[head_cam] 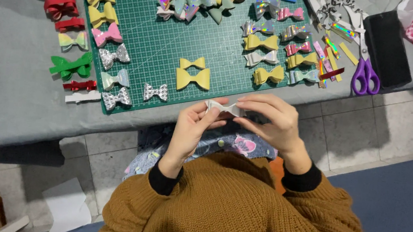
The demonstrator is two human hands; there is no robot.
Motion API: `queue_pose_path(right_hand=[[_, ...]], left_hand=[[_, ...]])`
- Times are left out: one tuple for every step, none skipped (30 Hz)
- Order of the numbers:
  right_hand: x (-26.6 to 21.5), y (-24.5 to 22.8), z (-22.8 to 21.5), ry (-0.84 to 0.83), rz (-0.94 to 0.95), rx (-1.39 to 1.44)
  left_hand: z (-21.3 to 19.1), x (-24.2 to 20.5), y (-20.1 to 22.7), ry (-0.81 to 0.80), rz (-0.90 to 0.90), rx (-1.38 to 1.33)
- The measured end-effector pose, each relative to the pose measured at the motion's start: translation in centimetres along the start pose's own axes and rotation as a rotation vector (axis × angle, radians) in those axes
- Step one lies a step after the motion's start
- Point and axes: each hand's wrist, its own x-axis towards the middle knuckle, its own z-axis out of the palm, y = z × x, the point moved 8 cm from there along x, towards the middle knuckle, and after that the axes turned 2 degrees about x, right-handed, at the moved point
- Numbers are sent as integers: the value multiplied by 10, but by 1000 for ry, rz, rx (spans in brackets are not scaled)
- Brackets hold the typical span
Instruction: Organizing and arranging a collection of small decorative leather or vinyl bows on a cutting mat.
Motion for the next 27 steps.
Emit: queue_pose_path(right_hand=[[-2,0,-2,-2,0,4],[-3,0,-4,-9,-4,-29],[-4,1,-6,-14,-11,-63],[-2,-1,-7,-16,-14,-61],[-1,-2,-9,-13,-3,-90],[0,-2,-12,-11,8,-120],[3,-6,-14,-11,10,-120],[5,-9,-16,-10,16,-154],[7,-12,-18,-9,23,-189],[7,-11,-19,-9,25,-189],[7,-11,-20,-14,26,-221],[8,-10,-21,-18,26,-252],[8,-6,-25,-18,25,-253],[8,-3,-29,-13,15,-270],[9,1,-33,-8,4,-287],[10,10,-41,-8,2,-286],[11,20,-53,28,6,-312],[12,30,-64,63,9,-338],[16,40,-73,64,13,-341],[19,57,-80,43,91,-295],[24,75,-87,23,165,-247],[29,79,-89,24,167,-248],[36,86,-88,-22,185,-250],[43,92,-87,-69,203,-250],[46,96,-85,-69,203,-250],[48,99,-78,-116,190,-262],[51,102,-71,-164,176,-273]], left_hand=[[-1,0,-2,4,0,0],[0,0,-3,-24,7,5],[2,1,-3,-53,18,11],[3,0,2,-50,20,12],[8,0,6,-78,13,-8],[13,-1,10,-107,6,-28],[13,-1,10,-107,3,-28],[15,-1,12,-112,7,-23],[16,-1,13,-117,10,-17],[16,-2,14,-118,7,-18],[17,-2,16,-124,18,-28],[18,-2,19,-129,28,-37],[18,-3,19,-130,29,-37],[17,-4,22,-122,64,-5],[15,-4,25,-114,99,29],[15,-9,29,-113,101,29],[18,-13,37,-132,161,131],[20,-18,45,-151,220,233],[18,-22,42,-155,216,231],[17,-25,39,-174,224,256],[15,-29,37,-191,234,283],[15,-32,34,-193,233,283],[13,-33,30,-175,206,286],[11,-35,25,-157,179,289],[10,-35,24,-157,179,288],[9,-34,21,-152,164,281],[8,-34,19,-146,149,275]])
